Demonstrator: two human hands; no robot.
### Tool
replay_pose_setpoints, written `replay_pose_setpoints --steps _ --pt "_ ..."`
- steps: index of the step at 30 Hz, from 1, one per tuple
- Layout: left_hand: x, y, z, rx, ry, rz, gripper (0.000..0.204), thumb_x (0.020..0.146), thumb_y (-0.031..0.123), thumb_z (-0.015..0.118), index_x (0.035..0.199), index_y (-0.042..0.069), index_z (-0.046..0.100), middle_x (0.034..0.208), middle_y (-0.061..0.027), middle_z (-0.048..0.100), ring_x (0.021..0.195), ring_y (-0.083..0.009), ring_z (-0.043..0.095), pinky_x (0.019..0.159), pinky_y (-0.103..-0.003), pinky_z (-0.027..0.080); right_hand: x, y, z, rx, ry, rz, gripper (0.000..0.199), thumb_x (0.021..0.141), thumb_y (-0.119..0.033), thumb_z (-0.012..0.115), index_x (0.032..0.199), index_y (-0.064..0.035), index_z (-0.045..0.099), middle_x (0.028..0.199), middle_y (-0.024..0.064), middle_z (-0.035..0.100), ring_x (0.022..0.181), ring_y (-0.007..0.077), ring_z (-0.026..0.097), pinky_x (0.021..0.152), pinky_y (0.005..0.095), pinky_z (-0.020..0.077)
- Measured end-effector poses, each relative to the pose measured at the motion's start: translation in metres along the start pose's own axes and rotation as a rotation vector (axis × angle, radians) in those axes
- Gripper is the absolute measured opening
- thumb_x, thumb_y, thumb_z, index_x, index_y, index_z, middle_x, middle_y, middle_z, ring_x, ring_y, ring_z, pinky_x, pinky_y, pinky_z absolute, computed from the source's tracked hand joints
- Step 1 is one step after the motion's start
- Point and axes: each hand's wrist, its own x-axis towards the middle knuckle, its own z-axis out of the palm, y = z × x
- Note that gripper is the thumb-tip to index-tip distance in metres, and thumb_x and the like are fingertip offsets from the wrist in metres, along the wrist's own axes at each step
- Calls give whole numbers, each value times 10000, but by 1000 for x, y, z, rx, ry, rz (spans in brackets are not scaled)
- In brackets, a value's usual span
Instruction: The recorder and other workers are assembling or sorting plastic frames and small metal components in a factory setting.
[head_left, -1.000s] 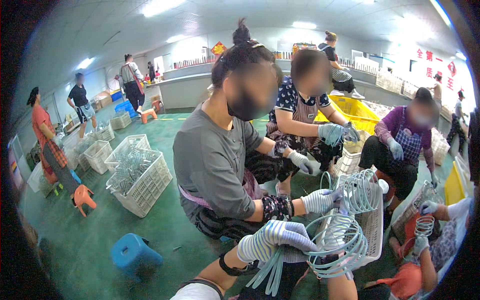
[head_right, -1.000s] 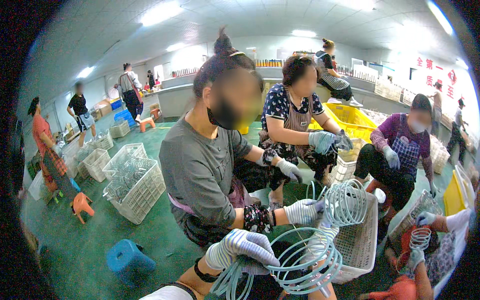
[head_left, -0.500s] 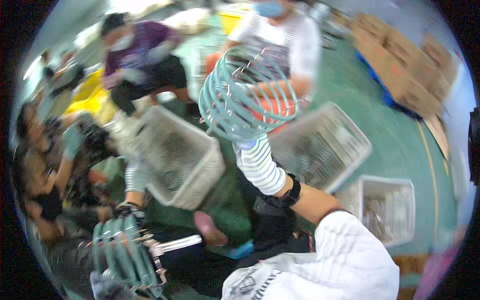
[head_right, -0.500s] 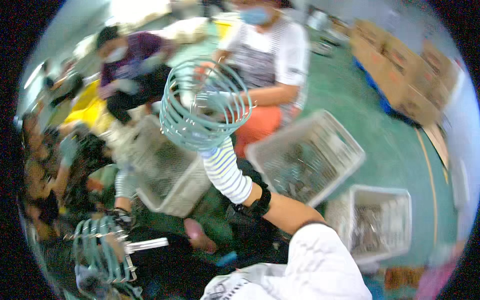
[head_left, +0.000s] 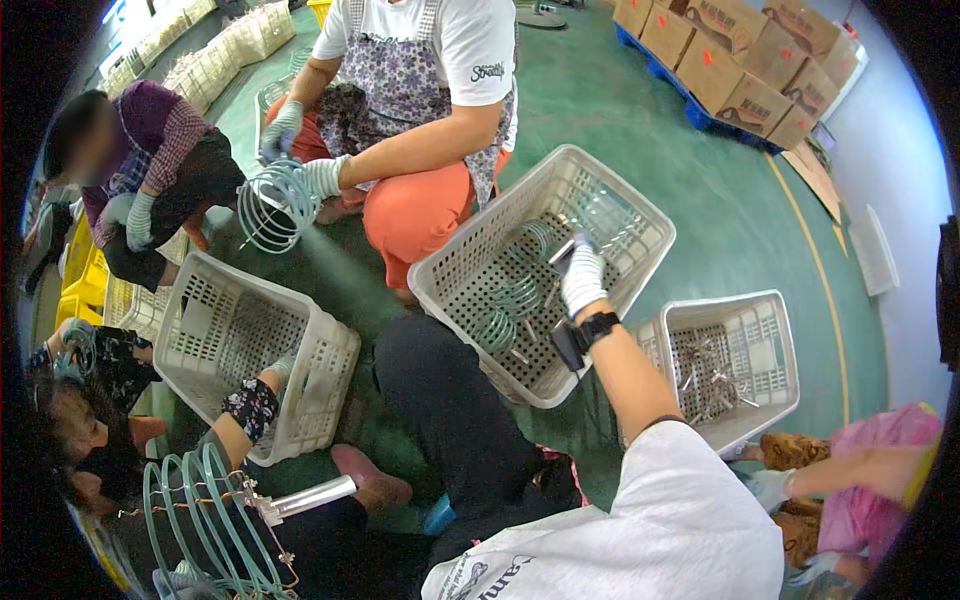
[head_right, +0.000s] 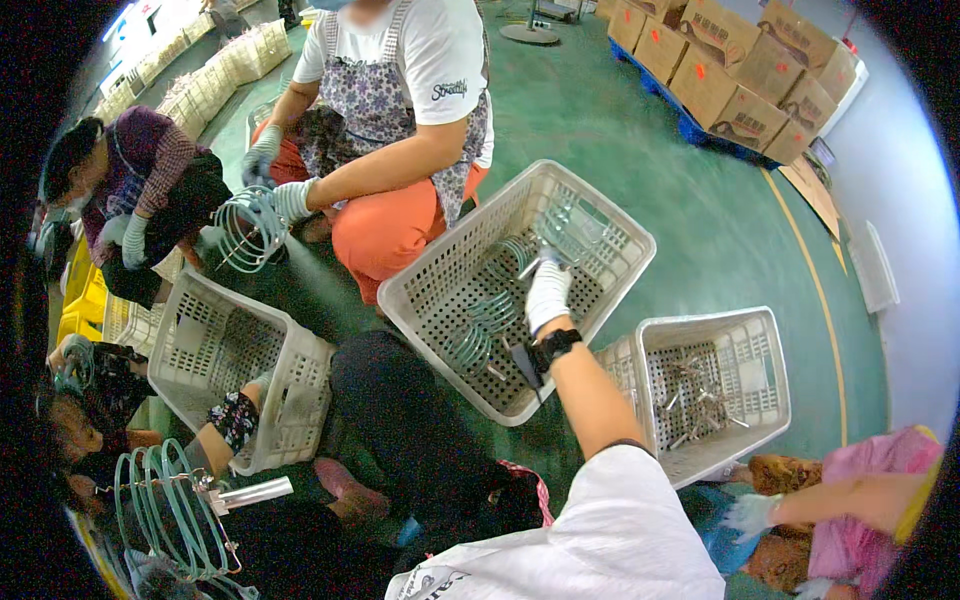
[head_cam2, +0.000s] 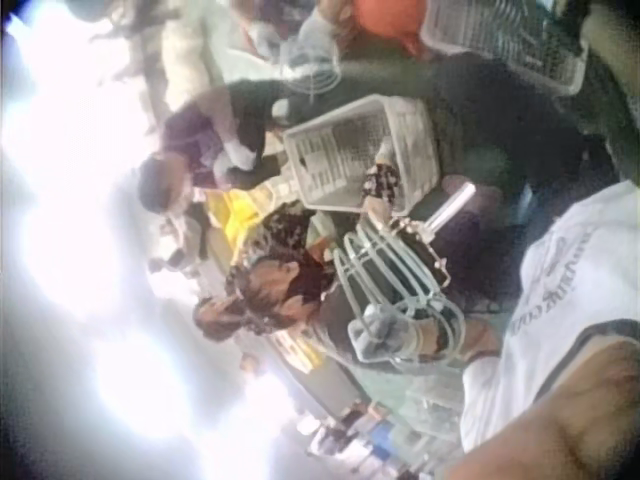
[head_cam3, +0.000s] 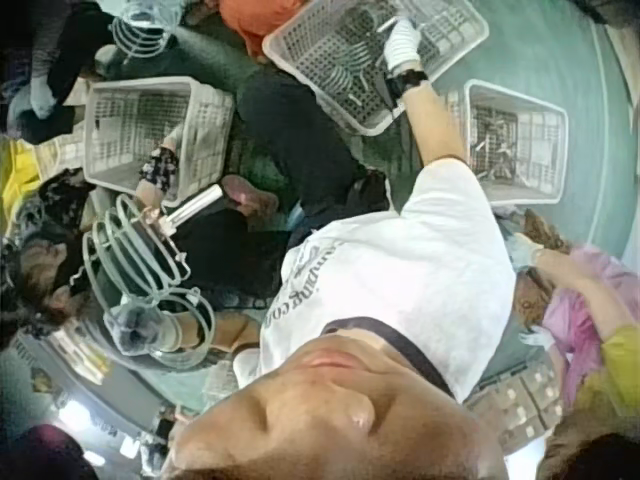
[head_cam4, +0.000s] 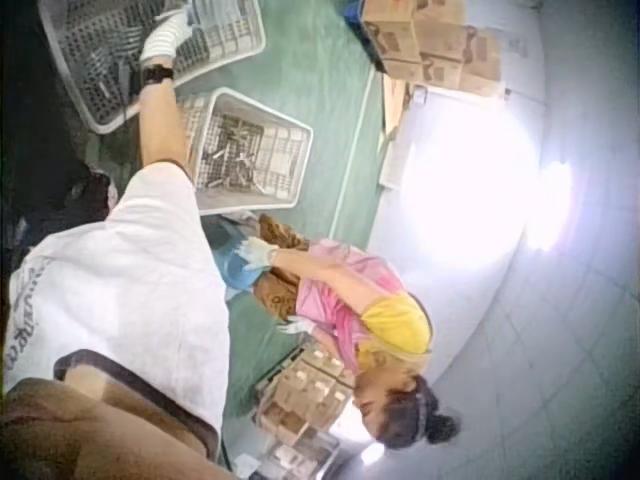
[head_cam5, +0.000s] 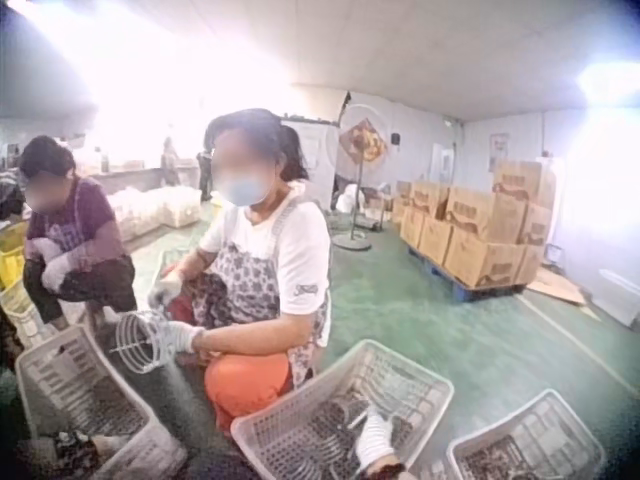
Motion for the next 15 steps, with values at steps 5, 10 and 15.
replay_pose_setpoints --steps 5,10,15 --pt "-182 77 -90 -763 749 131 206 766 87 592 898 -71 585 717 -207 543 526 -235 483 454 -288 388 -16 79 22 6 -24 532 225 822 -346 584 843 -128 533 788 64 544 738 236 531 728 391 464" --pt "-197 126 -105 -313 1078 368 130 801 -6 483 853 -99 557 636 -197 530 441 -167 444 389 -236 348 -77 111 76 79 54 660 330 846 -373 529 835 -43 536 664 47 502 582 187 433 584 338 375" --pt "-181 124 -99 -283 1054 353 108 773 -35 446 786 -97 533 604 -149 503 445 -138 417 390 -224 320 -20 153 38 -487 -68 496 355 894 -368 416 915 -51 575 905 84 593 706 223 484 700 300 404"
